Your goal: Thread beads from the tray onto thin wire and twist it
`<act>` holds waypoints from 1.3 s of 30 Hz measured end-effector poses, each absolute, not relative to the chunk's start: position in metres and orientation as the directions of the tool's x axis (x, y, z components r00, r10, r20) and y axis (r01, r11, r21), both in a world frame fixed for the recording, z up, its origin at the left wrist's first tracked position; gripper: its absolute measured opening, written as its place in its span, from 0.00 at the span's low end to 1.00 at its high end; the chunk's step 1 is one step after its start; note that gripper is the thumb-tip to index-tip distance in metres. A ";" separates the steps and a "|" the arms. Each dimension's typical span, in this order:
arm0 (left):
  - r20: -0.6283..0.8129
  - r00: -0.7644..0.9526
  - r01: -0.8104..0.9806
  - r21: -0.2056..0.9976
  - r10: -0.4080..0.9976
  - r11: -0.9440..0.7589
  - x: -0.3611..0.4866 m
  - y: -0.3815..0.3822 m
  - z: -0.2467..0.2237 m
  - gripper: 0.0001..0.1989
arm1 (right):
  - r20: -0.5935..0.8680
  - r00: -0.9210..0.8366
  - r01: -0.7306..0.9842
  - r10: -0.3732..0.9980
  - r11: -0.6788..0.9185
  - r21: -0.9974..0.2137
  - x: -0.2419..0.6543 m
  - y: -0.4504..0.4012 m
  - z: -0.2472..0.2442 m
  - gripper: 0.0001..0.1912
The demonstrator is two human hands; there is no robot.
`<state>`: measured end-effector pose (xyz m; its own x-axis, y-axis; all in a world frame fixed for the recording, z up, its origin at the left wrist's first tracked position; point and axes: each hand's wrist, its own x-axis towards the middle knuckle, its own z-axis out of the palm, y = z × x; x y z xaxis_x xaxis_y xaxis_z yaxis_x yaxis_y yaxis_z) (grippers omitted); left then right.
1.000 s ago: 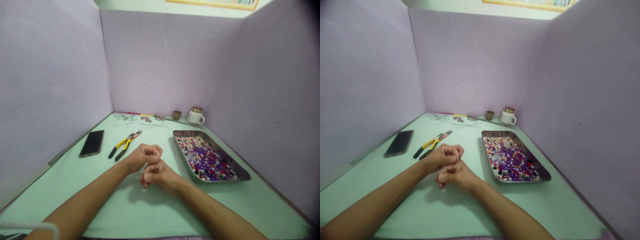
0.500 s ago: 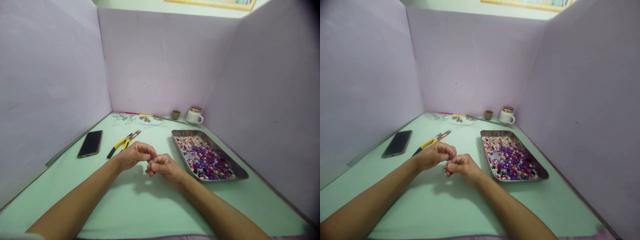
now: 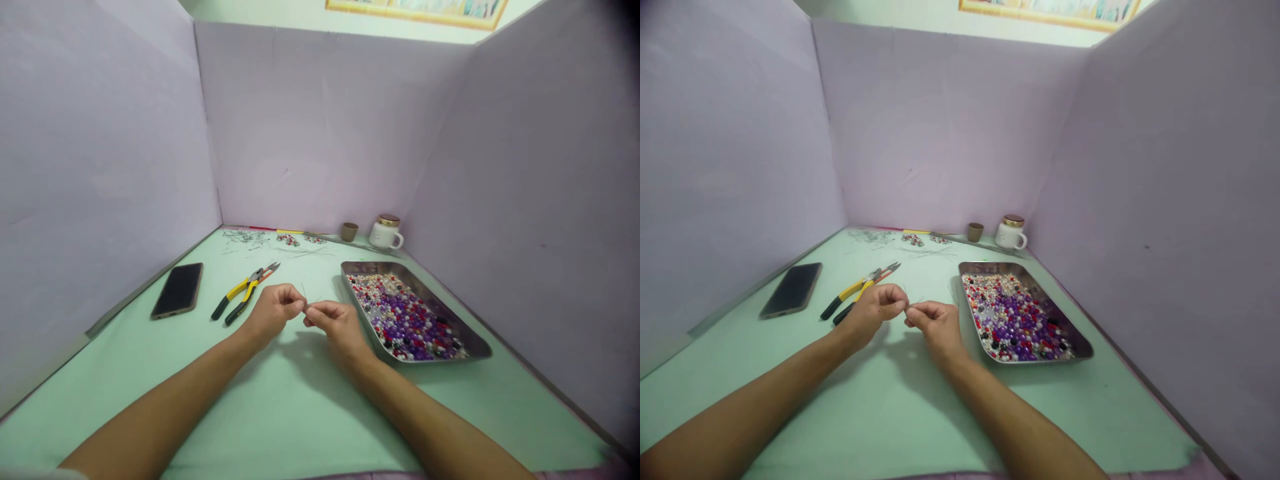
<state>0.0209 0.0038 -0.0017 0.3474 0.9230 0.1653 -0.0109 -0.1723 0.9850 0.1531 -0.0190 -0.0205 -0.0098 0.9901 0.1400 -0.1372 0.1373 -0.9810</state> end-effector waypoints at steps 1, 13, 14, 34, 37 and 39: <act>0.169 0.307 0.048 0.980 0.937 -0.193 0.022 0.002 0.000 0.04 | 0.143 0.030 -0.112 0.989 0.146 -0.983 0.152 -0.020 -0.019 0.05; 0.172 0.185 0.035 0.983 0.968 -0.181 0.026 -0.008 0.006 0.05 | 0.150 0.061 -0.145 0.987 0.157 -0.977 0.146 -0.018 -0.020 0.07; 0.124 0.203 -0.011 0.992 0.971 -0.124 0.026 -0.007 0.007 0.07 | 0.141 0.042 -0.172 0.989 0.146 -0.974 0.146 -0.017 -0.022 0.08; -0.098 0.268 -0.329 0.926 0.959 0.187 0.017 0.007 -0.001 0.09 | 0.085 -0.111 -0.214 0.990 0.060 -0.975 0.161 -0.008 -0.021 0.09; -0.097 0.283 -0.273 0.946 0.954 0.177 0.016 0.008 -0.002 0.08 | 0.079 -0.159 -0.202 0.984 0.046 -0.978 0.162 -0.009 -0.020 0.09; -0.102 0.277 -0.256 0.951 0.955 0.176 0.016 0.008 -0.002 0.08 | 0.081 -0.178 -0.191 0.981 0.046 -0.981 0.162 -0.009 -0.021 0.09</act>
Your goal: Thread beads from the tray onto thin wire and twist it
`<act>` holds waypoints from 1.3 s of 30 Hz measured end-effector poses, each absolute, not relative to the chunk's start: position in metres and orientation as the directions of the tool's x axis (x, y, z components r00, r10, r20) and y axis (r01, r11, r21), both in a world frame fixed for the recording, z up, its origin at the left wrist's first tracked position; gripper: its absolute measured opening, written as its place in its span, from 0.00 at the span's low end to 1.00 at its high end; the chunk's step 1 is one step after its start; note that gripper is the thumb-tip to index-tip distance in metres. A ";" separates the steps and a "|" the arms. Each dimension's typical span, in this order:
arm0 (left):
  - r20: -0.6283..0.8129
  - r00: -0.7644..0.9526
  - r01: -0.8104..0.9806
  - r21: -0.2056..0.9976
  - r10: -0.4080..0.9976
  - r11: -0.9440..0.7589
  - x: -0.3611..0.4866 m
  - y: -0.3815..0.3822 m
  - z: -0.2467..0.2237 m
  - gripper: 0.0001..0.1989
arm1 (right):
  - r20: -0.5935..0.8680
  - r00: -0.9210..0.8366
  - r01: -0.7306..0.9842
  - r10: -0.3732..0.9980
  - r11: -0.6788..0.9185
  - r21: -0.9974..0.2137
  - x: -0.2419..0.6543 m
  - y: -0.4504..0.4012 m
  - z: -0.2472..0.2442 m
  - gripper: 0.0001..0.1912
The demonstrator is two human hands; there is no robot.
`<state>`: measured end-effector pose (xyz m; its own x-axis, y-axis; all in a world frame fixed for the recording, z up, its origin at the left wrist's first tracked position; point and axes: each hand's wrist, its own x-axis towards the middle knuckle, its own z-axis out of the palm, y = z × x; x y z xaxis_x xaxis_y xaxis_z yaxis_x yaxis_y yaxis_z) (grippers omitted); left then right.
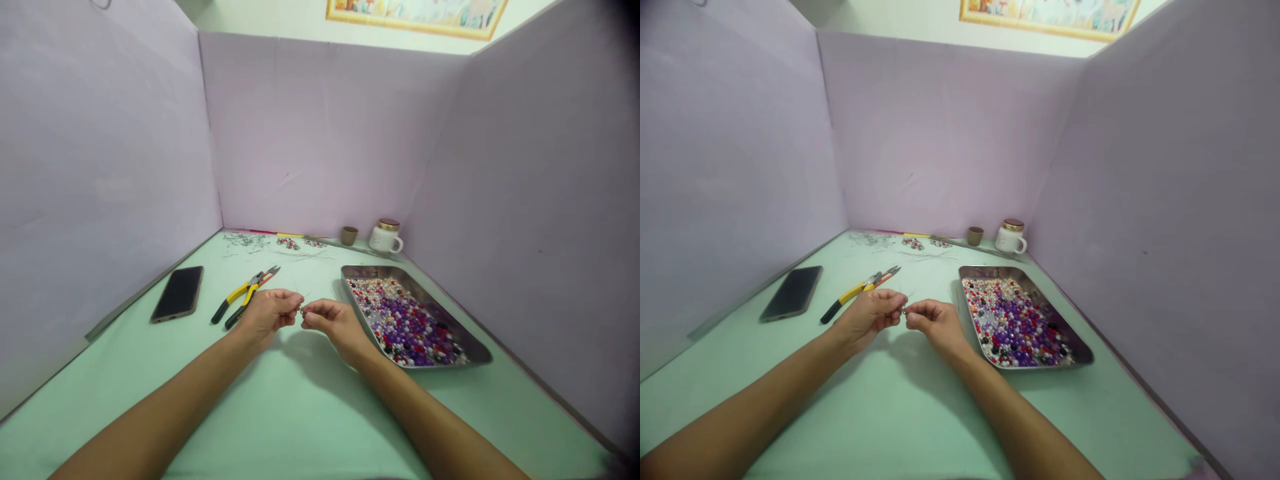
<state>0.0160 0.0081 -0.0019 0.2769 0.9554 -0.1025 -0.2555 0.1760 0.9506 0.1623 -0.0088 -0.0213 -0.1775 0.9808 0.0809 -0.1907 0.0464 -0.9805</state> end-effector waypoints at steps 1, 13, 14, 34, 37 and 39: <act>-0.106 0.269 -0.258 0.950 0.957 0.178 0.016 0.008 -0.002 0.08 | 0.079 -0.179 -0.196 0.981 0.043 -0.980 0.163 -0.008 -0.022 0.09; -0.092 0.278 -0.501 0.835 0.956 0.226 0.019 0.007 0.000 0.03 | 0.001 -0.336 -0.685 0.942 -0.243 -0.687 0.163 -0.007 -0.031 0.10; -0.092 0.289 -0.519 0.822 0.953 0.237 0.019 0.007 -0.001 0.02 | -0.011 -0.332 -0.720 0.943 -0.261 -0.643 0.161 -0.008 -0.031 0.11; -0.090 0.434 -0.624 0.687 0.896 0.372 0.022 0.004 -0.005 0.06 | -0.126 -0.367 -0.827 0.922 -0.385 -0.410 0.151 -0.012 -0.026 0.07; -0.062 0.458 -0.612 0.701 0.887 0.366 0.022 0.001 -0.005 0.05 | -0.077 -0.363 -0.819 0.929 -0.358 -0.448 0.151 -0.013 -0.026 0.05; -0.049 0.478 -0.593 0.719 0.877 0.363 0.021 -0.001 -0.003 0.03 | -0.043 -0.372 -0.811 0.927 -0.347 -0.471 0.151 -0.015 -0.025 0.04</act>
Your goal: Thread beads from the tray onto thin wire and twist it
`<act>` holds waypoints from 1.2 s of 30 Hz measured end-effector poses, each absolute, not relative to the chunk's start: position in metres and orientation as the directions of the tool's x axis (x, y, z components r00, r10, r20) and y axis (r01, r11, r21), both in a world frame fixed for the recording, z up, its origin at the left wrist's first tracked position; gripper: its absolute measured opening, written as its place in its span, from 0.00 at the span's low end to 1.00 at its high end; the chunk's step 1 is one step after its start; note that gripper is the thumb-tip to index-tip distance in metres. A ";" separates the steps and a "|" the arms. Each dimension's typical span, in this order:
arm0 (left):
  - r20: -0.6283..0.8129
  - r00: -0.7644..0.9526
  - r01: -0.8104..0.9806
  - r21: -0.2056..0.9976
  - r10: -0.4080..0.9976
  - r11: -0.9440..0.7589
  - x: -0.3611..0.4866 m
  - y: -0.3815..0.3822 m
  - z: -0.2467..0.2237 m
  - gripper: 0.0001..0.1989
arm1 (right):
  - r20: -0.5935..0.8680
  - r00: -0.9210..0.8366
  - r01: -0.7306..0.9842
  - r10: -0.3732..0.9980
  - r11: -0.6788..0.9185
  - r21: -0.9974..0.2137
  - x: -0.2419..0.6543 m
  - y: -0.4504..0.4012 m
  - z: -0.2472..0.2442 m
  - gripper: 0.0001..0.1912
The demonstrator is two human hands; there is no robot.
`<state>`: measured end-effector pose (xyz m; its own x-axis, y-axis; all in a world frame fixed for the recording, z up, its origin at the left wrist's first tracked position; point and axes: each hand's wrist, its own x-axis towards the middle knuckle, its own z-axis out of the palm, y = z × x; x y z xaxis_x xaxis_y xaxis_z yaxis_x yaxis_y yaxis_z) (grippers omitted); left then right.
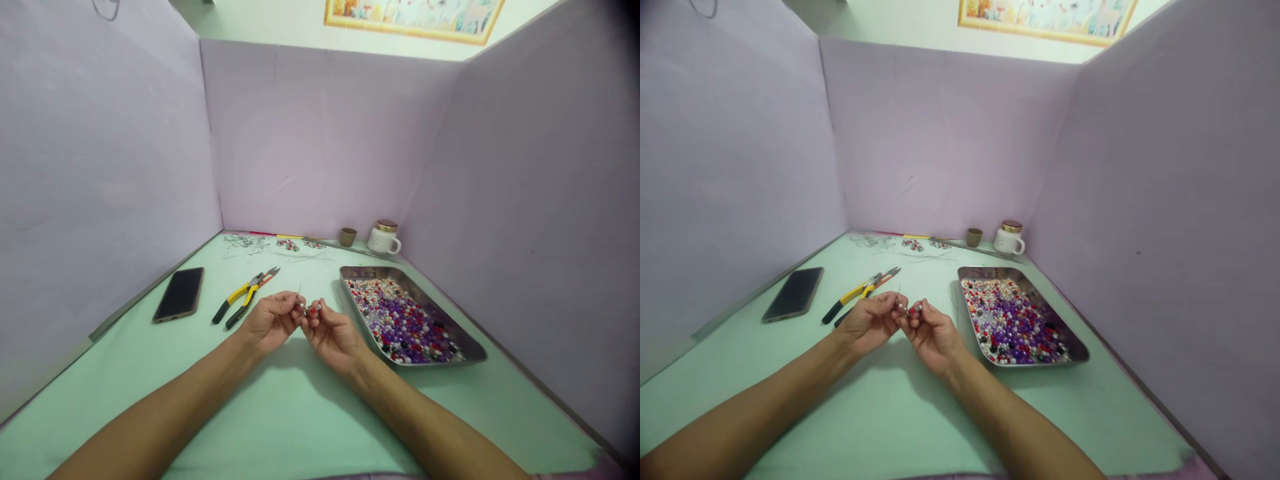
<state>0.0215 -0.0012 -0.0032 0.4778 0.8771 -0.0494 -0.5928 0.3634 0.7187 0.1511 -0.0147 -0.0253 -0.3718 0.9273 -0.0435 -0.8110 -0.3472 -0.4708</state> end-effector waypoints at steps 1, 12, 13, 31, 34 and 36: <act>-0.048 0.491 -0.578 0.729 0.870 0.367 0.021 -0.002 -0.002 0.04 | -0.029 -0.380 -0.803 0.925 -0.345 -0.485 0.152 -0.015 -0.025 0.04; -0.179 0.410 -0.589 0.696 0.894 0.410 0.007 0.015 0.005 0.04 | 0.135 0.018 -0.315 0.991 0.134 -0.940 0.161 -0.016 -0.025 0.11; -0.203 0.409 -0.584 0.691 0.890 0.426 0.006 0.016 0.004 0.03 | 0.234 0.081 -0.173 0.969 0.245 -0.954 0.162 -0.018 -0.025 0.10; -0.270 0.400 -0.557 0.687 0.876 0.466 0.007 0.015 -0.001 0.02 | 0.830 -0.234 0.682 0.506 0.694 -0.232 0.171 -0.022 -0.032 0.16; -0.278 0.378 -0.545 0.704 0.883 0.455 0.008 0.015 -0.002 0.03 | 0.825 -0.263 0.692 0.500 0.694 -0.200 0.170 -0.023 -0.031 0.16; -0.288 0.360 -0.539 0.712 0.887 0.450 0.009 0.015 -0.003 0.03 | 0.812 -0.280 0.704 0.511 0.685 -0.189 0.170 -0.023 -0.031 0.16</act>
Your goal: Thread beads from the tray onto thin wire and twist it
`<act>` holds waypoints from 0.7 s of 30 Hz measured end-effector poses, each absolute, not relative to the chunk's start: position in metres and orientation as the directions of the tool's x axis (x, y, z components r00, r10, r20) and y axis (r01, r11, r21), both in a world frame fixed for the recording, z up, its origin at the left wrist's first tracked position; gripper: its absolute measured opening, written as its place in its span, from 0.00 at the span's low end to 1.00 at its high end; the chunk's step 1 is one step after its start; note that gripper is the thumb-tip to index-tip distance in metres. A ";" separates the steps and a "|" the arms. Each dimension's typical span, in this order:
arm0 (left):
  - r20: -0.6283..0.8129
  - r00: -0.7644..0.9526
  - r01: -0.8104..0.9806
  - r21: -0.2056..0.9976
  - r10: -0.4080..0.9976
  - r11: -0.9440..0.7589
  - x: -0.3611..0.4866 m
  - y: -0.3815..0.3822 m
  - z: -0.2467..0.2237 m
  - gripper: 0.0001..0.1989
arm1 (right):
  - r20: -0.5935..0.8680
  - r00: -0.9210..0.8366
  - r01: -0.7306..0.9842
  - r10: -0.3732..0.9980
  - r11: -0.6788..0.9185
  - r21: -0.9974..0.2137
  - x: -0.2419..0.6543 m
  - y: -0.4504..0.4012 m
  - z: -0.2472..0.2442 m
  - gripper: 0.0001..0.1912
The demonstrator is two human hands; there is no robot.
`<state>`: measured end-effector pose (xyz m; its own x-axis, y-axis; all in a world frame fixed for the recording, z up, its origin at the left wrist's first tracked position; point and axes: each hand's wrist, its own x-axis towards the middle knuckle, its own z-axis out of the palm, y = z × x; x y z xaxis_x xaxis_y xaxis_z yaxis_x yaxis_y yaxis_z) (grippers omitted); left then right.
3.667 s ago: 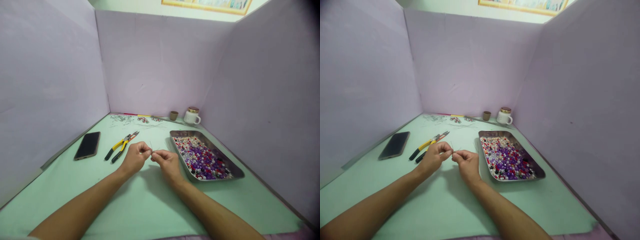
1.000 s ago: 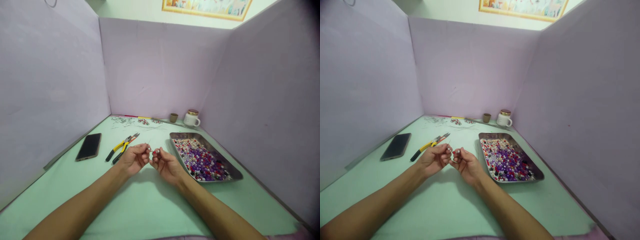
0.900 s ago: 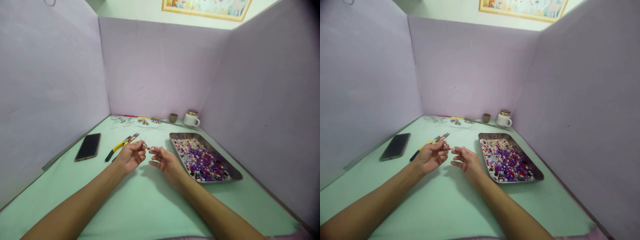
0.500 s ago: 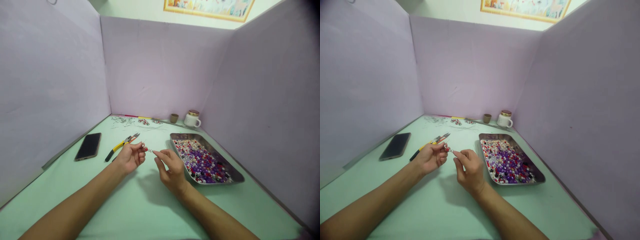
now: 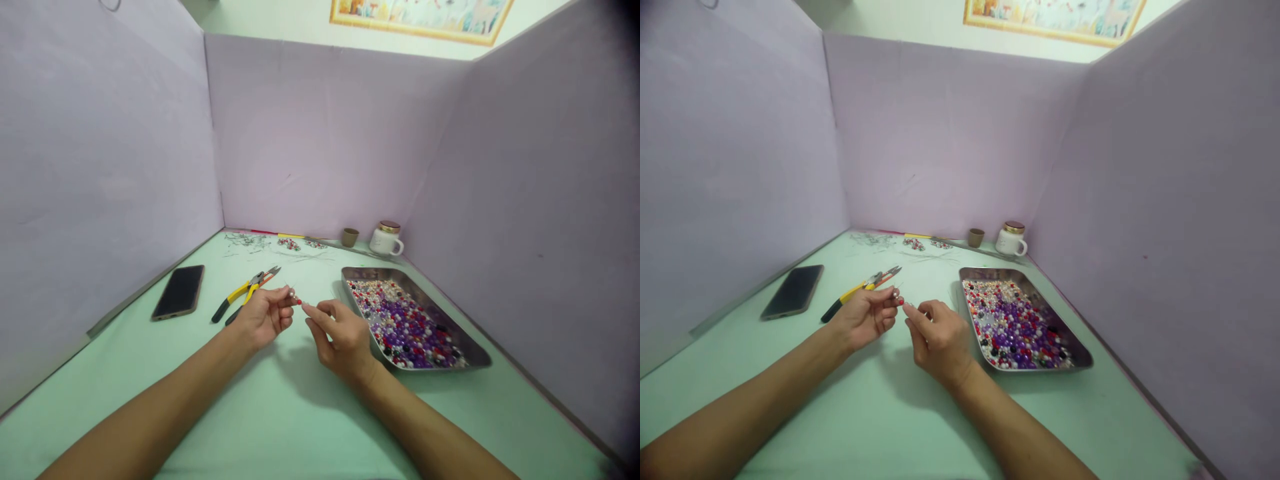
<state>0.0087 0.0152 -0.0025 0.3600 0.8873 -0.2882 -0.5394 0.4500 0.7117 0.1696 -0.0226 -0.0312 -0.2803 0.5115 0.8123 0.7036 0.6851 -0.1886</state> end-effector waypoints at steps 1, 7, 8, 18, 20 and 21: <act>-0.291 0.353 -0.535 0.717 0.889 0.447 0.009 0.015 -0.003 0.03 | 0.807 -0.282 0.709 0.518 0.679 -0.188 0.169 -0.022 -0.031 0.15; -0.261 0.319 -0.494 0.775 0.911 0.395 0.010 0.016 -0.005 0.03 | 0.809 -0.281 0.708 0.516 0.681 -0.189 0.169 -0.022 -0.032 0.16; -0.256 0.314 -0.487 0.783 0.914 0.387 0.011 0.015 -0.005 0.03 | 0.808 -0.284 0.707 0.516 0.682 -0.188 0.169 -0.022 -0.032 0.16; -0.173 0.270 -0.367 0.891 0.947 0.268 0.016 0.008 -0.002 0.04 | 0.784 -0.299 0.713 0.545 0.673 -0.196 0.169 -0.022 -0.032 0.16; -0.146 0.258 -0.343 0.910 0.955 0.232 0.017 0.006 -0.002 0.05 | 0.778 -0.314 0.718 0.544 0.673 -0.181 0.169 -0.023 -0.031 0.17; -0.140 0.246 -0.329 0.919 0.959 0.219 0.017 0.006 -0.002 0.05 | 0.774 -0.321 0.721 0.546 0.671 -0.175 0.169 -0.023 -0.031 0.17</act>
<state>0.0175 0.0059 -0.0023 0.2464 0.9589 -0.1403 -0.3288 0.2189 0.9187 0.1691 -0.0226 -0.0309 -0.3205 0.5457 0.7743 0.7207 0.6709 -0.1745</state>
